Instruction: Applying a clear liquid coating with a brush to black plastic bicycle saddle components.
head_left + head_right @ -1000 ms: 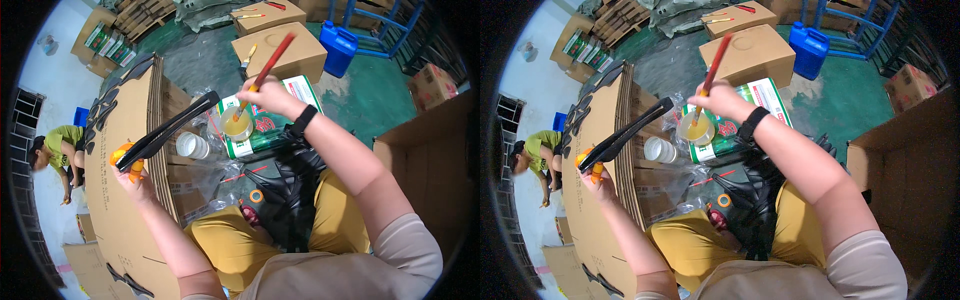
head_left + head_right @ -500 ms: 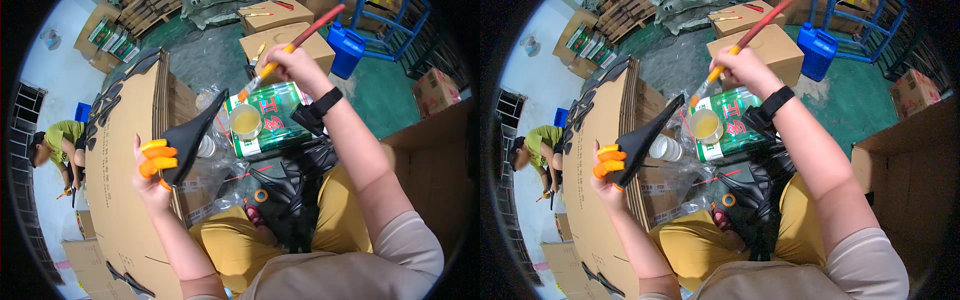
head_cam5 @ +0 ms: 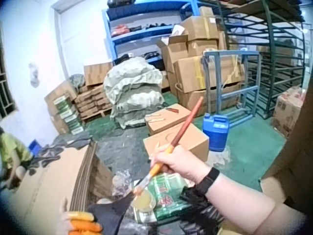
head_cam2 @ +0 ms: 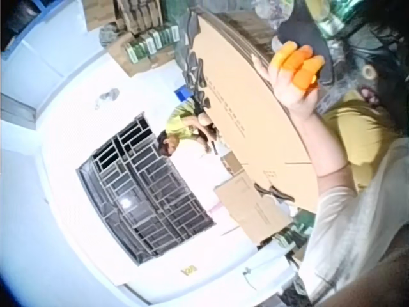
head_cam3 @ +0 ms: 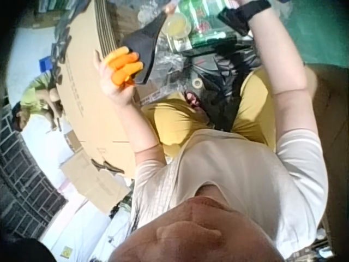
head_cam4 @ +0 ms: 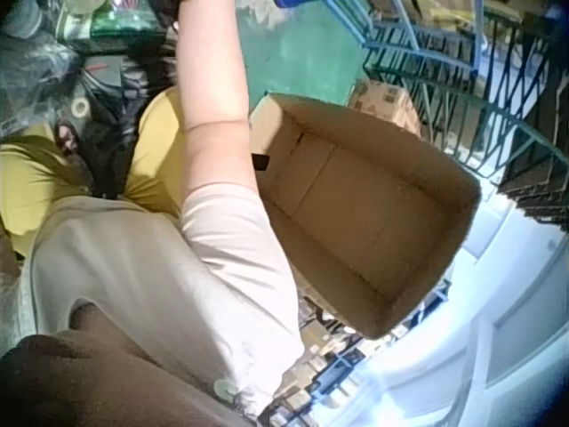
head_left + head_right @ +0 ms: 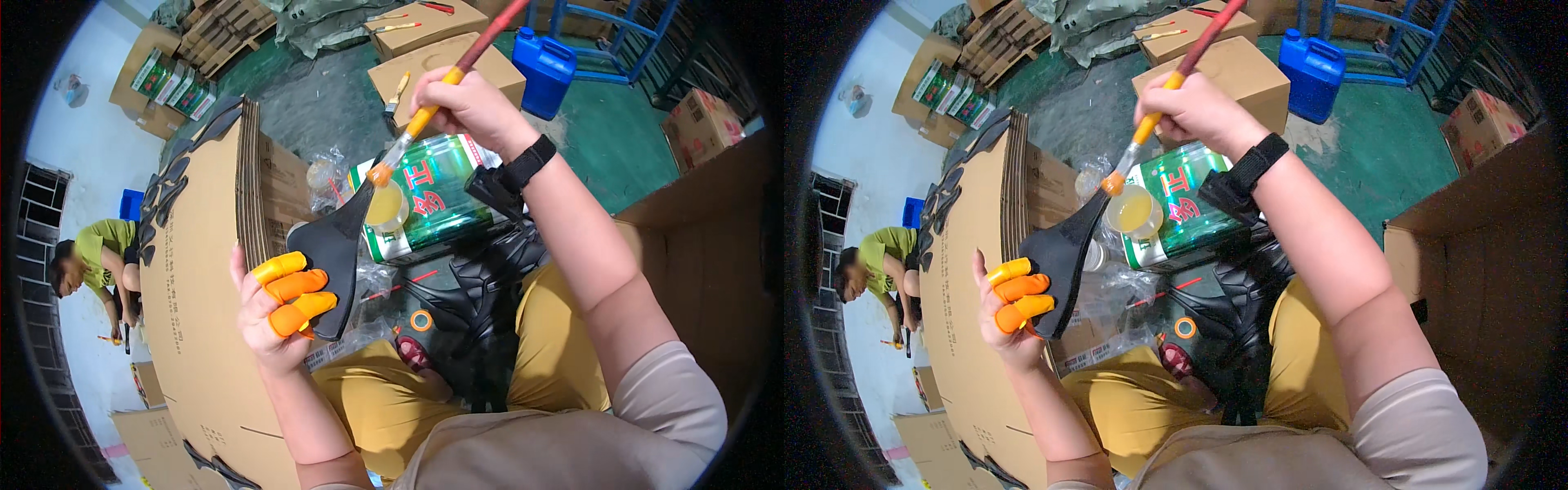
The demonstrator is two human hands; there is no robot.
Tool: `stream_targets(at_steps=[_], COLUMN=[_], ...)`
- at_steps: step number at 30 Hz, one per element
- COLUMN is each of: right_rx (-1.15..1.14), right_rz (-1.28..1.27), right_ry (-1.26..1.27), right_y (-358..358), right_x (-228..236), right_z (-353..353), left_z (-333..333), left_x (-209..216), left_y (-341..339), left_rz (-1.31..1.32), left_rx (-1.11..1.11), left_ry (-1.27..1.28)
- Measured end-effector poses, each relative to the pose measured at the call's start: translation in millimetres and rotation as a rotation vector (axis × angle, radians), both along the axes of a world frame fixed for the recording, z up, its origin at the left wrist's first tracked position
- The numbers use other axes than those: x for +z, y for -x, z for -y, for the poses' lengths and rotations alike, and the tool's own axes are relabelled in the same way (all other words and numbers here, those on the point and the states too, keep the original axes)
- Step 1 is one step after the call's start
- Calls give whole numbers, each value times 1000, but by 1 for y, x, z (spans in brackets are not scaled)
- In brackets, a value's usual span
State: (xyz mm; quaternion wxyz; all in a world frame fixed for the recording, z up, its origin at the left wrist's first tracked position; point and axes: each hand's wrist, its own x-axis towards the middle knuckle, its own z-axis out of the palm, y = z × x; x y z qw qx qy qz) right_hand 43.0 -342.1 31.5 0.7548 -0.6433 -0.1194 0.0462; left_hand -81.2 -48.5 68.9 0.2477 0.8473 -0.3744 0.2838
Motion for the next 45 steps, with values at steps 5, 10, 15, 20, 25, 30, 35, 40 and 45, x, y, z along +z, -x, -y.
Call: stream_targets(at_steps=[5, 10, 15, 20, 25, 30, 35, 40, 45], right_rx=[33, 247, 8, 145, 135, -62, -207, -94, 179], right_rz=[24, 82, 13, 34, 46, 30, 42, 71, 42], right_ry=[-129, -123, 33, -226, -194, -7, -25, -192, -200], right_y=[8, 36, 17, 25, 28, 15, 11, 21, 38], right_x=[11, 33, 16, 24, 20, 8, 6, 24, 32], right_z=[12, -24, 7, -8, -16, 15, 35, 24, -12], left_z=[2, 5, 6, 7, 7, -2, -10, -6, 3], left_x=[-3, -4, -6, -5, -4, -13, -15, -16, -12], left_y=[0, -1, -1, 0, 1, 0, -5, -5, -2], left_rz=[-22, -17, -33, -40, -17, -19, -39, -68, -74], left_rx=[17, 14, -7, -25, -29, -21, -55, -4, -14], left_ry=[-11, -29, -8, -28, -11, 165, 276, 354, 195])
